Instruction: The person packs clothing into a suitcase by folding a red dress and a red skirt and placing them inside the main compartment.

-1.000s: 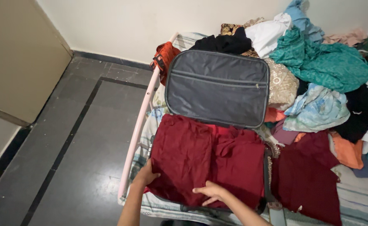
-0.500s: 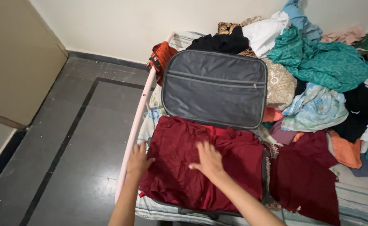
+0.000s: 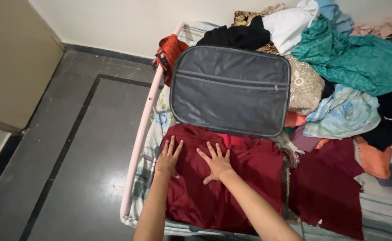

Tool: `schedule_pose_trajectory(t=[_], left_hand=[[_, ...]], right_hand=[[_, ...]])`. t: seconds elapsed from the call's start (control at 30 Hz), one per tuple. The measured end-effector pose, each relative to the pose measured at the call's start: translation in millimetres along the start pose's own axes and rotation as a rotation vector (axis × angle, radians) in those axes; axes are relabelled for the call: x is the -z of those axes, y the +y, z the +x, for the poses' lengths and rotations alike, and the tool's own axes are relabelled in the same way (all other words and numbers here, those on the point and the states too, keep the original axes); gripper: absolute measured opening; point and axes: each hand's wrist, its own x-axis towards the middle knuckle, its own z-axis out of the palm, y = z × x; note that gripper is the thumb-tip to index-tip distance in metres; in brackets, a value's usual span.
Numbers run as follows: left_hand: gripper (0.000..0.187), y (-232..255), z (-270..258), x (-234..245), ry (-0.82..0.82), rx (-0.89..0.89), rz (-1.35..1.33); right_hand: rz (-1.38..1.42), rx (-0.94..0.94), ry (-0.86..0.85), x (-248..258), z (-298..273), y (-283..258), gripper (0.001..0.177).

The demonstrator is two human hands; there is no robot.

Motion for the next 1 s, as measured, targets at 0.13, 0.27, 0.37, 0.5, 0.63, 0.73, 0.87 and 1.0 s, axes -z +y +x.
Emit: schedule_pose_trajectory(t=[0.13,0.27,0.37,0.5,0.63,0.73,0.87,1.0], left_hand=[[0.162,4.3,13.2,-17.1,-0.099,0.061,0.043],[0.164,-2.2,27.3,-35.1,-0.163,0.096,0.007],[0.164,-3.8,35.1,-44.2,-0.185,0.125,0.019],[0.163,6.3,30.5,-50.6,-0.145,0.180,0.105],[0.156,18.6,35.5,-48.8,-0.122,0.266,0.247],[0.143,20.2,37.2,-57.0,-0.193,0.295,0.300],[0.116,16.1,45.4,-86.7,-0.078,0.323,0.376],[0.097,12.5,54.3,-106.9,-0.045,0.336,0.328]], right_hand=[[0.010,0.013,-0.015,-7.3,9.6,2.5,0.145],[0.029,0.040,-0.008,-12.2,22.0,7.5,0.146],[0.037,0.043,-0.015,-18.6,32.7,9.9,0.147],[0.041,0.037,-0.036,-24.5,43.4,7.7,0.147],[0.037,0.037,-0.100,-18.9,49.8,8.2,0.146],[0.072,0.054,-0.091,-22.0,49.9,9.6,0.145],[0.154,0.108,0.000,-25.0,44.2,16.3,0.137],[0.244,0.207,0.100,-22.0,31.5,32.9,0.106]])
